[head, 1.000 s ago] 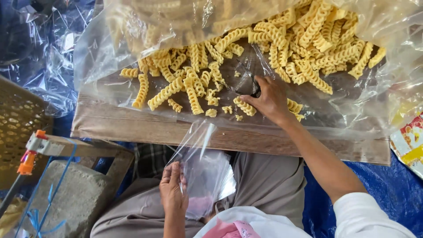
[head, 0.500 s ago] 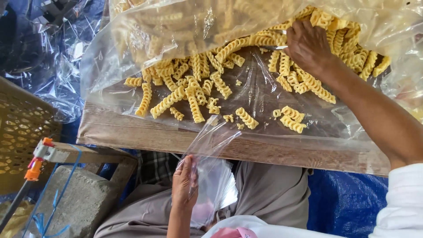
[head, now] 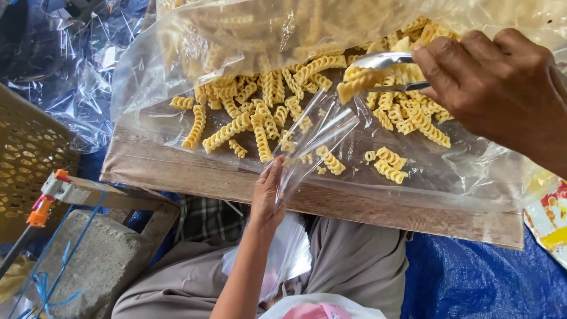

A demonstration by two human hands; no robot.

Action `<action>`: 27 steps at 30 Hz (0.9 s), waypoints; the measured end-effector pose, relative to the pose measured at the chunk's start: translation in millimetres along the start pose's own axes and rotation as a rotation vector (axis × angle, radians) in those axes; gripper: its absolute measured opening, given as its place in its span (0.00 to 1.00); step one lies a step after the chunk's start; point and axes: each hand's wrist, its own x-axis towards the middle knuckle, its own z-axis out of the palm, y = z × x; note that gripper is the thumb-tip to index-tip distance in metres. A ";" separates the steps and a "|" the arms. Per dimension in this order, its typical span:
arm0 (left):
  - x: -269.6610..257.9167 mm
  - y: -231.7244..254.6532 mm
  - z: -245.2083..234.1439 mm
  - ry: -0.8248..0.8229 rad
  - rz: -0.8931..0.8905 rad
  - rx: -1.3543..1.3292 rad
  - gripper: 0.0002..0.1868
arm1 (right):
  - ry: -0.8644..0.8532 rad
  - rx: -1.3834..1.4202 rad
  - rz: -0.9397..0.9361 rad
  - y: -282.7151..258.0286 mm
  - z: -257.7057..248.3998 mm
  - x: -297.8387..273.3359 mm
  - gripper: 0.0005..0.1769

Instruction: Manually packaging spiral snacks by filling small plastic bags using tongs and sealing them with a heat sealer.

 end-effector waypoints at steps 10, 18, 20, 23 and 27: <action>27.8 -43.4 40.1 -0.362 -0.294 -0.419 0.20 | 0.267 -0.036 -0.423 33.7 -86.2 46.5 0.19; 54.1 -64.3 66.6 -0.664 -0.394 -0.688 0.19 | 0.160 -0.056 -0.283 74.7 -59.9 61.4 0.21; 52.9 -62.7 66.5 -0.670 -0.385 -0.682 0.16 | 0.109 -0.146 -0.232 80.0 -51.4 51.2 0.21; 44.7 -49.7 58.2 -0.614 -0.368 -0.676 0.16 | 0.032 0.037 -0.114 73.8 -29.0 23.3 0.37; 40.8 -34.6 47.1 -0.510 -0.348 -0.623 0.17 | -0.050 0.323 0.140 41.2 33.6 -26.4 0.36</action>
